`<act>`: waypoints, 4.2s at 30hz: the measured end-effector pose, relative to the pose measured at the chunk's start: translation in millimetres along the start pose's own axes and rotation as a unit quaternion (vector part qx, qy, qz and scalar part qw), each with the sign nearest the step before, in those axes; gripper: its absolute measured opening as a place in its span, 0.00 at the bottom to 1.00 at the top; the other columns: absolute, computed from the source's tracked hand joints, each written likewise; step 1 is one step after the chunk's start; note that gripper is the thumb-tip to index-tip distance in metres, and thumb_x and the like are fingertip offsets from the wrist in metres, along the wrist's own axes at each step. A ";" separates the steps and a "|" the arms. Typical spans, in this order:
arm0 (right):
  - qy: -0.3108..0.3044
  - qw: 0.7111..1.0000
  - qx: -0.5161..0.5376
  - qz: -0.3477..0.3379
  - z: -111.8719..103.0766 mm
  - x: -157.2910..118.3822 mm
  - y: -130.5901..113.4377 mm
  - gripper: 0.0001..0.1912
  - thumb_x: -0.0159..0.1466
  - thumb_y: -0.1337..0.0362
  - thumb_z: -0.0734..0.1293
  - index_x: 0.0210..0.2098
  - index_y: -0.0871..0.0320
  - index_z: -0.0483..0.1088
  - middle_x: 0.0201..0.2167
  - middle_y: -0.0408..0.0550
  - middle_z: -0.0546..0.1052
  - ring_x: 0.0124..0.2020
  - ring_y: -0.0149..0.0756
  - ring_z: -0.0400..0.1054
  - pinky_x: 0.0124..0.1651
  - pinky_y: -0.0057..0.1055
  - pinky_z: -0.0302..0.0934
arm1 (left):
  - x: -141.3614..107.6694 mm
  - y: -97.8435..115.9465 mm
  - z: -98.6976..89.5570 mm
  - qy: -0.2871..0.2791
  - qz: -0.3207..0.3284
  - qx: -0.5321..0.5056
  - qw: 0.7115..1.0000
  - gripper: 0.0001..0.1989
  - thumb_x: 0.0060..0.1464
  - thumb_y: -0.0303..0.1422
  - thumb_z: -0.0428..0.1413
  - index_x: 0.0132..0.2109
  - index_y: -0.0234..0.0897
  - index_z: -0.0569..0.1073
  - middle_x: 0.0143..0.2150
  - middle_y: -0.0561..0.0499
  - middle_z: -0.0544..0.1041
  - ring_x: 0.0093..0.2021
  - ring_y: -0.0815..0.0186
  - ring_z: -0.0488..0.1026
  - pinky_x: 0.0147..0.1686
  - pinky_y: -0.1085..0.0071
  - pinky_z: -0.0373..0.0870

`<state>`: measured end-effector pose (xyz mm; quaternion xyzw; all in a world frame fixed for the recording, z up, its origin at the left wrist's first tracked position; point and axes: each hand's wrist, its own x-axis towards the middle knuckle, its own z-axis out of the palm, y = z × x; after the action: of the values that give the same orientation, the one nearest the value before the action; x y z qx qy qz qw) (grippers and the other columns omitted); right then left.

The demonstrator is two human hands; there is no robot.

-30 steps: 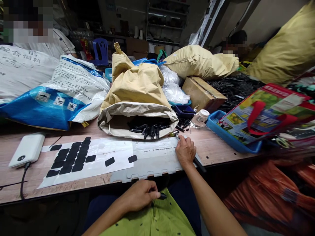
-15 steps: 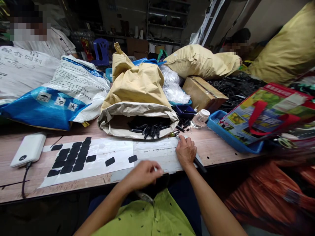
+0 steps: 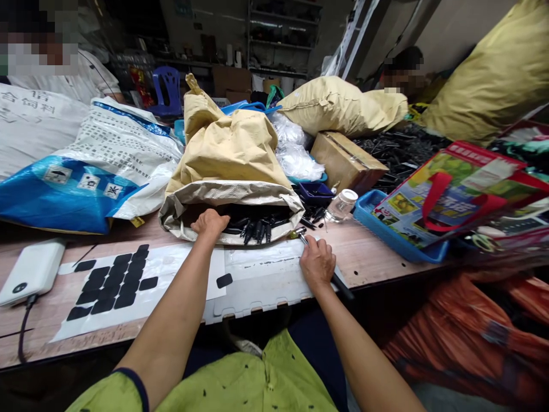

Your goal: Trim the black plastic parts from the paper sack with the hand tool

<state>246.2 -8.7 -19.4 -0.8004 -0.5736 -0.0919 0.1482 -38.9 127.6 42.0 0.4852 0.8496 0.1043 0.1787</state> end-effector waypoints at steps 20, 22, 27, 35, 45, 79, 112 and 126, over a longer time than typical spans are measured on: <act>0.006 1.000 0.012 0.001 0.5 -0.1 -0.2 0.17 0.71 0.63 0.61 0.57 0.50 0.72 0.45 0.52 0.72 0.46 0.42 0.61 0.42 0.35 0.49 | -113.5 -50.6 36.8 -0.080 0.548 -0.014 0.832 0.07 0.56 0.37 0.62 0.35 0.39 0.76 0.35 0.49 0.76 0.40 0.60 0.70 0.39 0.66 0.63; 0.003 1.000 0.015 0.001 0.2 -0.4 -0.4 0.17 0.71 0.64 0.61 0.57 0.51 0.72 0.45 0.52 0.72 0.47 0.42 0.61 0.42 0.35 0.49 | -118.0 -55.8 49.2 -0.058 0.536 -0.035 0.842 0.06 0.59 0.36 0.60 0.38 0.39 0.76 0.37 0.48 0.75 0.41 0.59 0.69 0.41 0.65 0.63; 0.006 1.000 0.021 0.005 0.6 -1.0 -0.2 0.18 0.71 0.64 0.61 0.58 0.50 0.72 0.46 0.52 0.72 0.47 0.42 0.61 0.42 0.35 0.49 | -124.8 -65.7 66.2 -0.025 0.481 -0.121 0.868 0.08 0.60 0.39 0.61 0.43 0.39 0.77 0.40 0.49 0.76 0.44 0.58 0.68 0.45 0.63 0.62; 0.015 0.991 0.132 0.034 -18.1 2.0 4.4 0.18 0.69 0.66 0.61 0.56 0.53 0.75 0.44 0.52 0.74 0.44 0.40 0.64 0.45 0.33 0.54 | -115.6 -64.0 65.3 -0.085 0.445 -0.155 0.878 0.07 0.55 0.36 0.64 0.41 0.41 0.79 0.39 0.50 0.77 0.43 0.59 0.68 0.45 0.63 0.62; -0.084 0.902 0.416 -0.082 -51.0 -60.8 -28.9 0.17 0.70 0.61 0.60 0.54 0.55 0.75 0.48 0.52 0.79 0.48 0.39 0.73 0.54 0.36 0.67 | -115.7 -62.7 64.7 -0.092 0.427 -0.165 0.884 0.07 0.54 0.35 0.64 0.41 0.42 0.80 0.40 0.51 0.78 0.44 0.59 0.69 0.45 0.63 0.62; 0.014 0.980 0.197 -0.017 -31.2 -32.8 6.8 0.17 0.70 0.66 0.63 0.54 0.52 0.77 0.42 0.48 0.77 0.45 0.39 0.69 0.47 0.32 0.58 | -116.8 -62.5 66.0 -0.071 0.432 -0.180 0.881 0.07 0.52 0.32 0.64 0.40 0.41 0.81 0.36 0.51 0.77 0.41 0.59 0.68 0.44 0.64 0.63; 0.028 0.999 -0.011 -0.026 7.8 -4.1 0.6 0.17 0.71 0.64 0.64 0.58 0.49 0.72 0.43 0.50 0.71 0.44 0.40 0.59 0.40 0.34 0.43 | -221.0 -129.0 88.6 -0.390 0.344 0.035 0.854 0.23 0.59 0.42 0.55 0.59 0.39 0.75 0.50 0.39 0.81 0.51 0.48 0.77 0.46 0.60 0.70; 0.019 0.999 0.001 -0.027 3.1 -3.9 -0.7 0.18 0.71 0.65 0.62 0.58 0.50 0.72 0.42 0.51 0.71 0.44 0.41 0.59 0.41 0.35 0.44 | -25.1 1.1 11.3 0.076 0.148 -0.041 0.985 0.17 0.59 0.36 0.54 0.49 0.31 0.79 0.54 0.29 0.77 0.61 0.38 0.67 0.58 0.45 0.60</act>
<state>244.2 -10.9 -23.4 -0.7824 -0.5924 -0.1106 0.1572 -21.8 106.5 37.2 0.5882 0.7748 0.2006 0.1160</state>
